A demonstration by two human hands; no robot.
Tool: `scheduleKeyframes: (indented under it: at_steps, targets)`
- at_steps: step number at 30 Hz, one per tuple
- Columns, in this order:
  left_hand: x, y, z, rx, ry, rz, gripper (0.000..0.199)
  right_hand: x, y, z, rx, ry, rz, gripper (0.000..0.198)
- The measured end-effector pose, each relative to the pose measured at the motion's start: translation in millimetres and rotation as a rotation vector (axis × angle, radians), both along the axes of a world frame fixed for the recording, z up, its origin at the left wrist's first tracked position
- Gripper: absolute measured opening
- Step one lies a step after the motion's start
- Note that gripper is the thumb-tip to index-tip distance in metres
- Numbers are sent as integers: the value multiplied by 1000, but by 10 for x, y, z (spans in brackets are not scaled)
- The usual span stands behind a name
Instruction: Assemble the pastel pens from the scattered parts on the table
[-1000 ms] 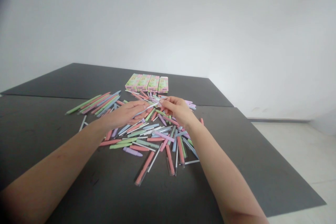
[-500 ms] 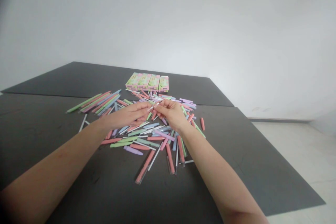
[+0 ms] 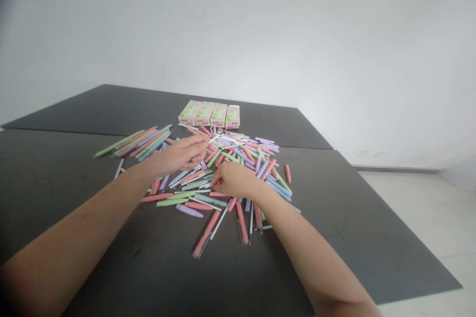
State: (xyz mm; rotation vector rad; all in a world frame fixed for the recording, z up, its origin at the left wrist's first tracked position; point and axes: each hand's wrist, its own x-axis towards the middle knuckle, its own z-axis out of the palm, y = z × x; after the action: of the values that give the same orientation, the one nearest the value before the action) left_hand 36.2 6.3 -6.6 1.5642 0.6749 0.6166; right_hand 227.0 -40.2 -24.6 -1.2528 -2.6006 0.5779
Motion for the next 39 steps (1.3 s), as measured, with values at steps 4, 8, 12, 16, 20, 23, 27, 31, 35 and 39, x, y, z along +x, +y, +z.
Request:
scheduleKeyframes:
  at_steps: [4,8,12,16,20,23,27,31,35,39]
  targets:
    - [9,-14,18,-3,4,13,19,-42,12,-59,105,-123,-45,21]
    - [5,-19,23,-11,4,12,20,-52,15,-95,147,-214,-50,18]
    - [4,-29,31,-3,10,20,19,-84,12,-125,195,-235,-65,16]
    - [10,-29,31,-21,21,33,18,-111,25,-174,223,-207,-72,14]
    - [13,-17,11,-33,27,43,18,-105,69,-258,301,-217,4,13]
    - [9,-2,-14,-32,19,29,19,-76,114,-301,373,-175,50,11]
    - [1,14,-26,-20,20,23,20,-31,148,-268,339,-18,-15,7]
    - [5,3,5,-4,39,41,17,-14,152,-243,260,104,-30,9]
    - [11,-28,48,23,35,43,17,-30,169,-337,276,132,21,11]
    - [8,-45,72,52,19,29,19,-56,169,-398,261,121,19,17]
